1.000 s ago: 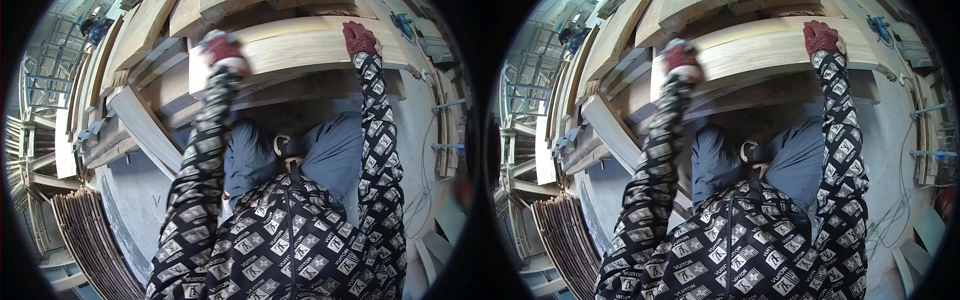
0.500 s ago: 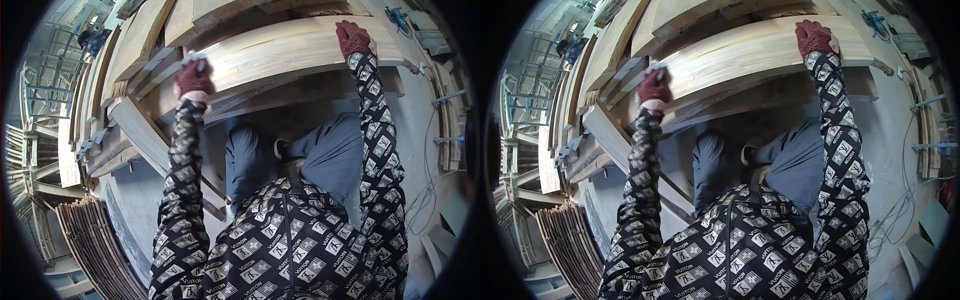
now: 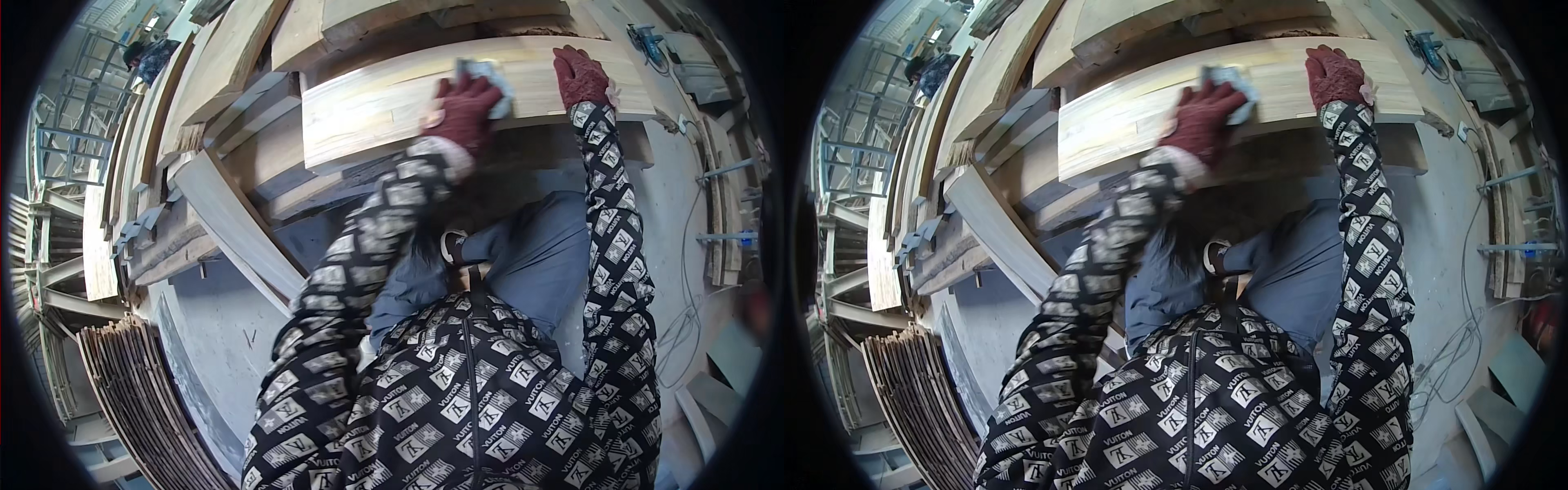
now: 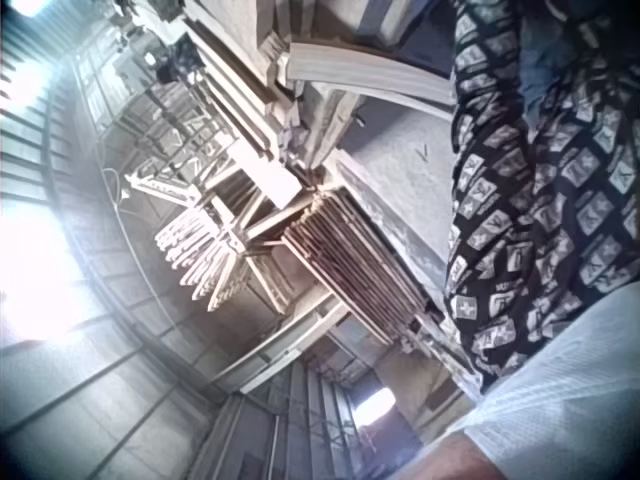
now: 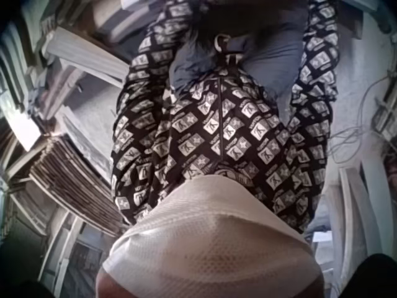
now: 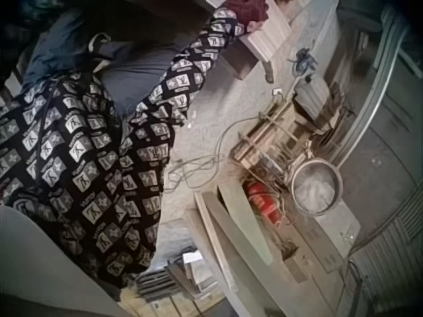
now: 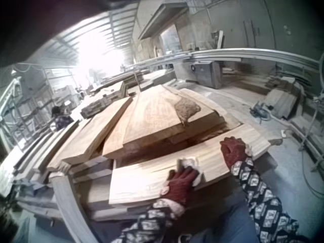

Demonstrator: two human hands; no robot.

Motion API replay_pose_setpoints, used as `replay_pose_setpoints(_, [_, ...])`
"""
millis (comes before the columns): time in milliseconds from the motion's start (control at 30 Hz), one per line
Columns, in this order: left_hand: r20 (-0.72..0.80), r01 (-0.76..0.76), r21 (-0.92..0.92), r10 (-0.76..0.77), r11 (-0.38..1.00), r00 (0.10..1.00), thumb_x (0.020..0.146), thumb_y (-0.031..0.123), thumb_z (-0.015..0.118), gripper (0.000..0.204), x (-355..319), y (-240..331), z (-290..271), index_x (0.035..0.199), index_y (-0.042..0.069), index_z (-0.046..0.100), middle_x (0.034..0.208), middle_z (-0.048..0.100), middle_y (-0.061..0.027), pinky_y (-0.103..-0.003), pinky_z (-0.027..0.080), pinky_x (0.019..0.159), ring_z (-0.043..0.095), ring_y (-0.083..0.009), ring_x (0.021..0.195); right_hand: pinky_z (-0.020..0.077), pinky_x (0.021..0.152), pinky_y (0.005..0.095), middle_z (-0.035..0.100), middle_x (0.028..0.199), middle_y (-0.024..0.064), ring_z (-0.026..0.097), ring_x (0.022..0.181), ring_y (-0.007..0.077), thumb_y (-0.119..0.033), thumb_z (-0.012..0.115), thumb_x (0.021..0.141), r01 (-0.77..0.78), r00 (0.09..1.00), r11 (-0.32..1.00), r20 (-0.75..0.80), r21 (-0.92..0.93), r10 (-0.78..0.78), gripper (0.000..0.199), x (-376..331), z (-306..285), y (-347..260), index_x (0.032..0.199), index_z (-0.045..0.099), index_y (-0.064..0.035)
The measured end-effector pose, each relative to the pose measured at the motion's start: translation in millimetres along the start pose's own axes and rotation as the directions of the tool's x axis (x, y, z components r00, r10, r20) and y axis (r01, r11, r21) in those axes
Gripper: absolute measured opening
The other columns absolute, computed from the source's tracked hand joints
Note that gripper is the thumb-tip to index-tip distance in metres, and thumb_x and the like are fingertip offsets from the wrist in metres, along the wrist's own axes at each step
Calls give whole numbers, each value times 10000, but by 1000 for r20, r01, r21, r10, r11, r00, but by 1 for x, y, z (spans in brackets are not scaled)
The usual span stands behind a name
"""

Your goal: The person is using a sanding block to smooth the surface of wooden planks on a workbench.

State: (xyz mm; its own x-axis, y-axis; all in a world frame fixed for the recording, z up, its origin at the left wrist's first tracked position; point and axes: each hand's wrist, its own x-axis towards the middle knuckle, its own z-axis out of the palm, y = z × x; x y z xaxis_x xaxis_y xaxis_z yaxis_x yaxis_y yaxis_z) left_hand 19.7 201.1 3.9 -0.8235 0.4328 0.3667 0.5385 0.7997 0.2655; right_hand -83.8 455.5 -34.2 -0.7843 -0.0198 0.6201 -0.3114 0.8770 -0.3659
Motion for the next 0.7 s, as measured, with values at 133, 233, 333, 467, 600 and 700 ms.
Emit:
replay_pose_setpoints(133, [-207,231,-69,-240,971,948,817,37,671,320,-58,-92,-34,1112,160,669,1061,681,-116,-351,446,960,630,-284,1063,425,1017,413,629,1224,87,543,1178,310,-286,630,883,-72,991,995,112,-73,80,249,5,-12,-23,1111,679,-197])
replay_pose_setpoints(233, [-386,534,148,-448,833,806,855,200,614,257,-86,-178,-46,1103,153,666,1074,673,-143,-394,460,935,619,-316,1057,427,1016,405,631,1220,78,547,1175,302,-296,623,884,-99,989,989,103,-110,110,254,12,-10,-27,1112,677,-199])
replay_pose_setpoints(333, [-141,557,433,-557,709,818,821,319,553,249,-33,-170,-43,984,151,636,953,653,-106,-409,510,745,630,-262,877,429,1015,403,629,1225,73,549,1173,298,-303,618,886,-111,984,986,124,-127,127,260,9,-17,-24,1118,674,-201])
replay_pose_setpoints(467, [-3,438,89,-440,895,898,825,247,574,197,50,-84,36,980,147,643,1043,642,-135,-433,472,867,599,-318,1027,432,1009,406,627,1226,69,551,1167,297,-311,614,888,-83,988,989,122,-126,98,265,7,-4,-22,1124,671,-206])
replay_pose_setpoints(600, [-45,96,46,-94,994,995,780,220,625,317,42,12,23,1087,146,599,1171,582,-107,-461,373,963,464,-334,1218,430,1011,406,630,1222,63,547,1175,297,-325,609,893,-107,983,989,138,-102,121,262,3,-11,-24,1126,669,-223])
replay_pose_setpoints(700, [-336,-78,-73,49,994,940,767,70,690,217,13,-41,30,979,109,665,978,657,-115,-406,455,898,621,-327,981,429,1013,404,629,1225,54,547,1176,290,-335,603,896,-78,988,991,125,-108,91,260,4,-16,-23,1125,669,-229])
